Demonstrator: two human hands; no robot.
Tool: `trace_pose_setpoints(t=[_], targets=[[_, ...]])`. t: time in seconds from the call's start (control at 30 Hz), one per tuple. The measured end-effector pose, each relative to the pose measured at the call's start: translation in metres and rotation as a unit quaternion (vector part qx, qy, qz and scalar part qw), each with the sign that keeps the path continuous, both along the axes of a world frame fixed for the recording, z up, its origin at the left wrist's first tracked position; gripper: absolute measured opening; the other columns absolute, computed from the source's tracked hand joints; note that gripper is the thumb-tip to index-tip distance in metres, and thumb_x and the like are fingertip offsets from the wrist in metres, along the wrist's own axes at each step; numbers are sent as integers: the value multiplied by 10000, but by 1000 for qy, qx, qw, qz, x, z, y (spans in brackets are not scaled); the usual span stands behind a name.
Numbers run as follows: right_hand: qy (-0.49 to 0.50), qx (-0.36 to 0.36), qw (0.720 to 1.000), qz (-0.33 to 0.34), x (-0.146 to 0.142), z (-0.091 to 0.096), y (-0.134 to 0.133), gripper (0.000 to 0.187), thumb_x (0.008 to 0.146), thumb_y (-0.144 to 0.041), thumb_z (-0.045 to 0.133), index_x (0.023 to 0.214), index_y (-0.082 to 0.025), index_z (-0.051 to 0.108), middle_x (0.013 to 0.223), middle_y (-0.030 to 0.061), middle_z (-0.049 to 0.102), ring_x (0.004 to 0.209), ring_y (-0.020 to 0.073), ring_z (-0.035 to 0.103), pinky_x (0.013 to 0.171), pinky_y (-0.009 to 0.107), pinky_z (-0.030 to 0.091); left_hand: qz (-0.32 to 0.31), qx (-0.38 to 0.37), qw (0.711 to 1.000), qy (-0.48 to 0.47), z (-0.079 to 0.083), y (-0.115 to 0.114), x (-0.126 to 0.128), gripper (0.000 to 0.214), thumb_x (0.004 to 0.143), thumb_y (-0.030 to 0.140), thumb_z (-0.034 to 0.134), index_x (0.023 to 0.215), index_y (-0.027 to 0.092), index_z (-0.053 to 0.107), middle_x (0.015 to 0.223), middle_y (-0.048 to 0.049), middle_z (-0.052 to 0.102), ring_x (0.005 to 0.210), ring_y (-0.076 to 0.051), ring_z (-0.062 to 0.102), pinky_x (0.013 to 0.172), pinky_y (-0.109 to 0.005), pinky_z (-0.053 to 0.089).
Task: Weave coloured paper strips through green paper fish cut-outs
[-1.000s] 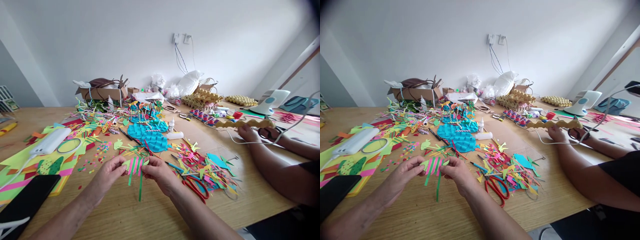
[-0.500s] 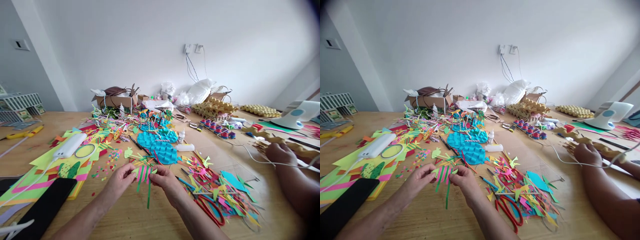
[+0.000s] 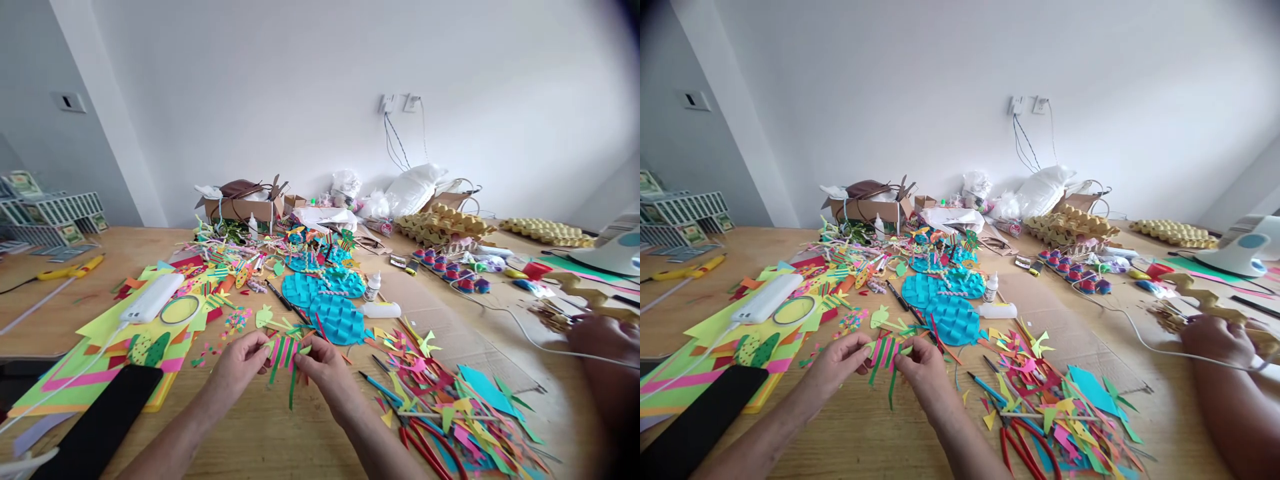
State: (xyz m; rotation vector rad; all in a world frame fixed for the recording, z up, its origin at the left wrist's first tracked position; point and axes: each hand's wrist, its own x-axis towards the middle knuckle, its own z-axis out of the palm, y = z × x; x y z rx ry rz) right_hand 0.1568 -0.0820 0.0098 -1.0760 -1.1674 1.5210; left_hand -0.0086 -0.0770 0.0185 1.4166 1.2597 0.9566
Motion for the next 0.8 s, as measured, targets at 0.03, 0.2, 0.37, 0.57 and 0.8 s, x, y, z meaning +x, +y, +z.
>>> trace_pose_setpoints(t=[0.03, 0.2, 0.37, 0.57, 0.8], targets=[[2, 2, 1000, -2, -1, 0, 1, 230, 589, -352, 667, 640, -184, 517, 537, -46, 479, 501, 97, 394, 493, 225, 269, -1, -2, 1000, -7, 2, 0, 0, 224, 664, 390, 578, 630, 169, 565, 582, 13, 555, 583, -144, 536, 549, -240, 447], [5, 11, 1000, -3, -2, 2, 6, 217, 582, -336, 651, 653, -184, 514, 532, -53, 446, 507, 93, 378, 506, 224, 268, 1, 5, 1000, -12, 7, 4, 0, 237, 632, 396, 602, 569, 172, 556, 549, 14, 552, 550, -137, 519, 534, -237, 446], [-39, 28, 999, -5, -2, -1, 9, 171, 619, -314, 608, 666, -175, 519, 524, -57, 409, 495, 87, 337, 486, 224, 231, -1, 2, 1000, -14, 6, 5, -1, 227, 651, 395, 596, 618, 172, 565, 587, 10, 566, 588, -145, 531, 556, -238, 446], [-28, 24, 999, 6, -3, -5, 8, 182, 620, -315, 611, 661, -179, 498, 534, -56, 412, 502, 91, 342, 483, 224, 224, 1, 4, 999, -44, -2, 2, -2, 219, 685, 375, 588, 622, 166, 569, 609, 17, 537, 604, -138, 512, 576, -236, 448], [-30, 38, 999, 3, -6, -6, 7, 128, 649, -268, 570, 693, -168, 505, 609, -30, 470, 548, 99, 411, 504, 216, 298, 34, 0, 995, -94, 1, -7, -4, 250, 694, 399, 607, 623, 166, 546, 622, 16, 519, 631, -146, 499, 636, -262, 461]])
